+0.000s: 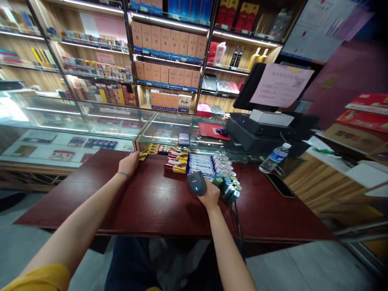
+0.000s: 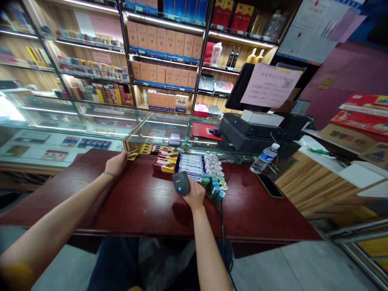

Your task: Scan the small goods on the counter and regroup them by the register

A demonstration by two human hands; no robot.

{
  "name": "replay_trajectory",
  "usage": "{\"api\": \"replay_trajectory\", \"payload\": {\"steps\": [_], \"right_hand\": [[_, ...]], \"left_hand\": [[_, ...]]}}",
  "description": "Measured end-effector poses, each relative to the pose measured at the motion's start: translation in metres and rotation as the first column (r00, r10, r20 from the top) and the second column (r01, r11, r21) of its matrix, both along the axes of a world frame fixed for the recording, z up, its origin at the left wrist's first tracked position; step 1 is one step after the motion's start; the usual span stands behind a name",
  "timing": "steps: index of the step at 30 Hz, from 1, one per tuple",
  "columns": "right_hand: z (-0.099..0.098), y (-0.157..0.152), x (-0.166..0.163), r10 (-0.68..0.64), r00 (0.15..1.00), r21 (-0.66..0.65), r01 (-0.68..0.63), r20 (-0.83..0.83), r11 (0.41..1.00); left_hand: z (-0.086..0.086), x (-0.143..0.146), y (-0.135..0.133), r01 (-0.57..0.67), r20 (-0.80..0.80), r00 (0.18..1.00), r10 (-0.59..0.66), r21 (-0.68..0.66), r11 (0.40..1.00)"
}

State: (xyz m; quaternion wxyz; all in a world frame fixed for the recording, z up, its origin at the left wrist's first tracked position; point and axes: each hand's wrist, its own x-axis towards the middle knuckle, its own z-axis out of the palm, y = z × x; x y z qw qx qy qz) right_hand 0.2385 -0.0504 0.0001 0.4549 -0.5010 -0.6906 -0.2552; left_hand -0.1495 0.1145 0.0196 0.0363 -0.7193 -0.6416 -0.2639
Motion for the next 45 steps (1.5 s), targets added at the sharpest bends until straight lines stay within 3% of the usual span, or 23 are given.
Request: {"api": "replay_trajectory", "payload": {"steps": [2,3,5,7,9,10,12,14,17,22,34,39,45], "right_hand": [[0.001,0.000,0.000,-0.006,1.000,0.004,0.006,0.006,1.000],[0.002,0.000,0.000,-0.009,1.000,0.001,0.008,0.009,1.000],[0.005,0.000,0.000,-0.005,1.000,-0.019,0.005,0.014,1.000],[0.009,0.000,-0.002,0.002,1.000,-0.048,-0.001,0.024,0.999],[0.014,-0.001,-0.004,0.004,0.999,-0.073,-0.001,0.032,0.997],[0.016,-0.001,-0.005,0.005,0.999,-0.082,-0.002,0.033,0.997],[0.021,-0.004,-0.006,0.011,1.000,-0.105,-0.009,0.026,0.994],[0.025,-0.009,-0.006,0.016,1.000,-0.141,-0.013,0.014,0.990],[0.030,-0.018,-0.004,0.004,1.000,-0.215,-0.003,0.006,0.977],[0.038,-0.034,-0.004,-0.004,1.000,-0.323,0.005,0.004,0.946],[0.037,-0.050,-0.020,0.143,0.987,-0.409,-0.102,0.072,0.907],[0.030,-0.044,-0.011,0.127,0.990,-0.340,-0.098,0.066,0.935],[0.017,-0.029,-0.005,0.047,0.997,-0.140,-0.038,0.059,0.989]], "left_hand": [[0.001,0.006,-0.007,-0.102,0.312,0.948,0.064,0.104,0.989],[0.001,0.012,-0.010,-0.147,0.488,0.871,0.054,0.153,0.977],[0.000,0.030,-0.019,-0.208,0.792,0.609,-0.042,0.211,0.955],[-0.001,0.054,-0.030,-0.180,0.963,0.232,-0.141,0.185,0.966],[-0.004,0.080,-0.043,-0.055,0.979,-0.119,-0.163,0.158,0.986],[-0.006,0.092,-0.050,-0.005,0.959,-0.237,-0.153,0.156,0.988],[-0.010,0.113,-0.064,0.070,0.911,-0.398,-0.109,0.148,0.987],[-0.015,0.129,-0.074,0.124,0.868,-0.493,-0.060,0.138,0.983],[-0.022,0.141,-0.080,0.200,0.831,-0.556,-0.003,0.138,0.970],[-0.031,0.144,-0.082,0.291,0.841,-0.539,0.056,0.124,0.949],[-0.033,0.143,-0.084,0.282,0.815,-0.577,0.052,0.139,0.949],[-0.033,0.141,-0.082,0.279,0.817,-0.572,0.080,0.101,0.955],[-0.029,0.142,-0.081,0.245,0.858,-0.513,-0.011,0.159,0.956]]}}
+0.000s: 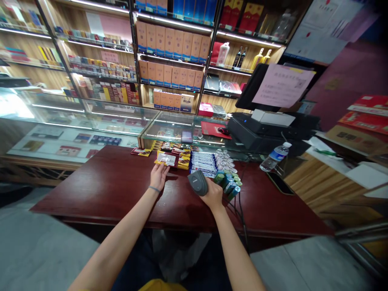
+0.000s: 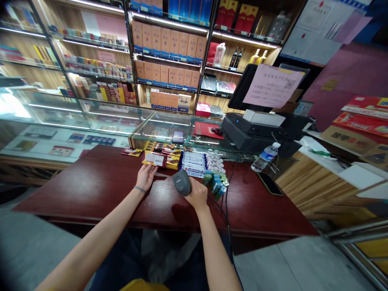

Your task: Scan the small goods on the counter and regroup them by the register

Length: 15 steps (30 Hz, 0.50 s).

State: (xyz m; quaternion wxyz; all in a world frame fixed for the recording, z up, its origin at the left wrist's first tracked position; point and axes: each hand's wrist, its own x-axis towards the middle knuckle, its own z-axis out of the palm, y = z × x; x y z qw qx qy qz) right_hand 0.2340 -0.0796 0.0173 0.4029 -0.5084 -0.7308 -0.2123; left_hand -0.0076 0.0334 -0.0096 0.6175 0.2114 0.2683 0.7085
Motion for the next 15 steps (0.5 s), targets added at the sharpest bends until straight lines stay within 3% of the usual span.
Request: {"api": "replay_trajectory", "payload": {"steps": [3,5,8,10,15], "right_hand": [[-0.004,0.008,0.002,-0.028,0.999,0.041,0.029,-0.017,0.999],[-0.006,0.014,0.004,-0.042,0.999,0.068,0.043,-0.025,0.997],[-0.007,0.020,0.005,-0.063,0.996,0.092,0.068,-0.064,0.993],[-0.009,0.022,0.005,-0.074,0.993,0.094,0.083,-0.095,0.992],[-0.013,0.022,0.008,-0.075,0.993,0.102,0.084,-0.092,0.991]], "left_hand": [[0.015,-0.001,0.002,-0.071,-0.128,0.989,0.078,0.058,0.996],[0.029,-0.003,0.005,-0.158,-0.298,0.935,0.192,0.132,0.978],[0.051,-0.007,0.012,-0.236,-0.585,0.708,0.395,0.332,0.913],[0.061,-0.007,0.017,-0.142,-0.694,0.576,0.431,0.435,0.889],[0.054,0.003,0.026,0.258,-0.838,0.481,0.258,0.416,0.872]]}}
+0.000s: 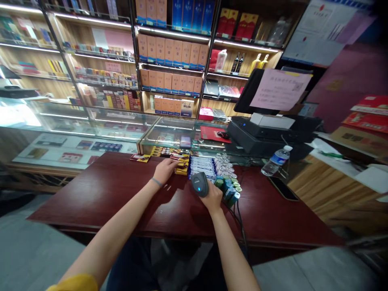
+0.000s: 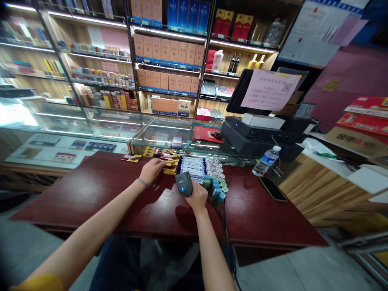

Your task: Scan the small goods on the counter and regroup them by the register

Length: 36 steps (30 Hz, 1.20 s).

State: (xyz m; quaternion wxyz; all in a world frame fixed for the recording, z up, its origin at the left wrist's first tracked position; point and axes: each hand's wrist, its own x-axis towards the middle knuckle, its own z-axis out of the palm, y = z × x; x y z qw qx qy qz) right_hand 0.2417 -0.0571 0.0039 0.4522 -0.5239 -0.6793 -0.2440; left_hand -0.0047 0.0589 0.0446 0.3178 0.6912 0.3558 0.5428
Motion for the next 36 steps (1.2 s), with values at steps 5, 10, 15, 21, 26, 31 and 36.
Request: {"api": "replay_trajectory", "payload": {"steps": [5,10,15,21,26,31,36], "right_hand": [[-0.002,-0.002,0.003,-0.003,1.000,0.016,0.002,0.016,1.000],[-0.001,-0.001,0.003,0.002,0.999,0.016,-0.003,0.033,1.000],[0.000,-0.002,0.003,0.011,1.000,0.010,-0.011,0.025,1.000],[-0.001,-0.002,0.003,0.015,0.999,0.020,-0.016,0.039,1.000],[-0.006,0.001,0.004,-0.009,0.999,0.028,0.008,0.040,1.000],[-0.012,0.004,0.006,-0.023,0.999,0.035,0.022,0.044,0.999],[-0.015,0.004,0.007,-0.006,0.998,0.021,0.005,0.066,1.000]], "left_hand": [[-0.018,0.009,0.002,0.092,-0.139,0.987,-0.085,0.046,0.995],[-0.024,0.013,0.004,0.092,-0.135,0.988,-0.081,0.078,0.993],[-0.022,0.012,0.004,0.088,-0.112,0.991,-0.075,0.111,0.990],[-0.030,-0.057,0.037,-0.144,-0.336,0.916,0.220,0.238,0.960],[-0.054,-0.146,0.080,-0.330,-0.590,0.656,0.470,0.337,0.882],[-0.062,-0.183,0.105,-0.235,-0.761,0.520,0.388,0.309,0.922],[-0.058,-0.190,0.125,-0.171,-0.869,0.420,0.260,0.205,0.964]]}}
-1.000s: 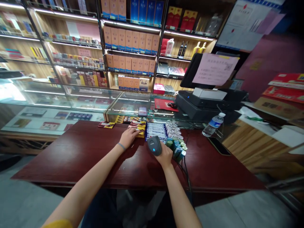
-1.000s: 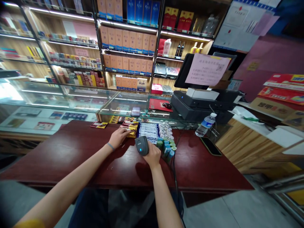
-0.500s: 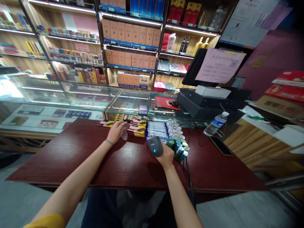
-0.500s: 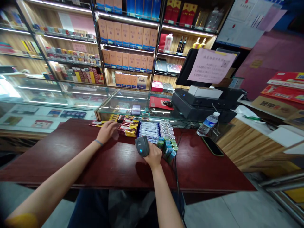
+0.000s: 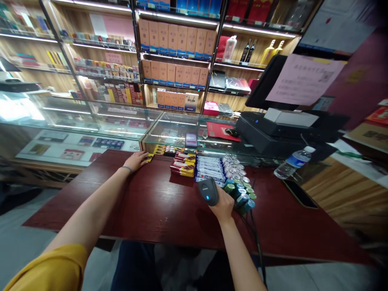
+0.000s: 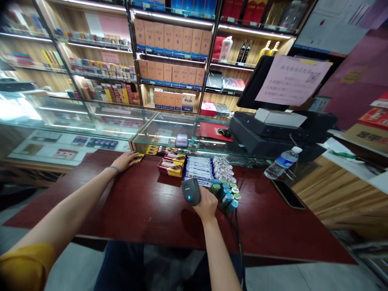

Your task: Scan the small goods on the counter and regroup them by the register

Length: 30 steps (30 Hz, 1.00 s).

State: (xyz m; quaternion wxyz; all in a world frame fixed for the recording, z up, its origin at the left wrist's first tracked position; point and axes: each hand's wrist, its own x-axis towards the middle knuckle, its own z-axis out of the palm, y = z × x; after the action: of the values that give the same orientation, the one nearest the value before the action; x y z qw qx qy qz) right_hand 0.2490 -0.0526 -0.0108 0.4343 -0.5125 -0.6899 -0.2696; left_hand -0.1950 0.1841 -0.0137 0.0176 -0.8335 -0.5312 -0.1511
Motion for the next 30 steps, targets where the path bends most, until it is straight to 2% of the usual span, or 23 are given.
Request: {"api": "replay_trajectory", "payload": {"steps": [4,9,12,16,19,25,30], "right_hand": [[-0.001,0.000,-0.001,-0.005,1.000,-0.011,0.005,0.013,1.000],[-0.001,0.000,-0.001,-0.003,1.000,-0.023,0.003,0.020,1.000],[0.001,-0.001,-0.001,-0.001,0.999,-0.029,0.002,0.035,1.000],[0.005,-0.002,-0.002,0.021,0.998,-0.034,-0.019,0.062,0.999],[0.006,-0.003,-0.003,0.022,0.999,-0.023,-0.021,0.047,1.000],[0.008,-0.008,-0.005,0.040,0.999,-0.020,-0.039,0.036,0.999],[0.007,-0.009,-0.003,0.042,0.998,-0.022,-0.041,0.050,0.999]], "left_hand": [[0.007,-0.005,0.006,-0.033,-0.068,0.997,0.025,-0.113,0.993],[0.027,0.004,0.006,-0.091,-0.226,0.973,0.042,-0.210,0.974],[0.035,0.016,0.004,-0.114,-0.308,0.950,0.045,-0.211,0.971],[0.039,0.030,-0.002,-0.047,-0.317,0.948,-0.030,-0.231,0.972],[0.042,0.037,-0.006,-0.052,-0.346,0.937,-0.040,-0.255,0.966],[0.043,0.040,-0.021,-0.079,-0.428,0.903,-0.033,-0.240,0.968],[0.047,0.038,-0.043,-0.047,-0.433,0.899,-0.066,-0.245,0.968]]}}
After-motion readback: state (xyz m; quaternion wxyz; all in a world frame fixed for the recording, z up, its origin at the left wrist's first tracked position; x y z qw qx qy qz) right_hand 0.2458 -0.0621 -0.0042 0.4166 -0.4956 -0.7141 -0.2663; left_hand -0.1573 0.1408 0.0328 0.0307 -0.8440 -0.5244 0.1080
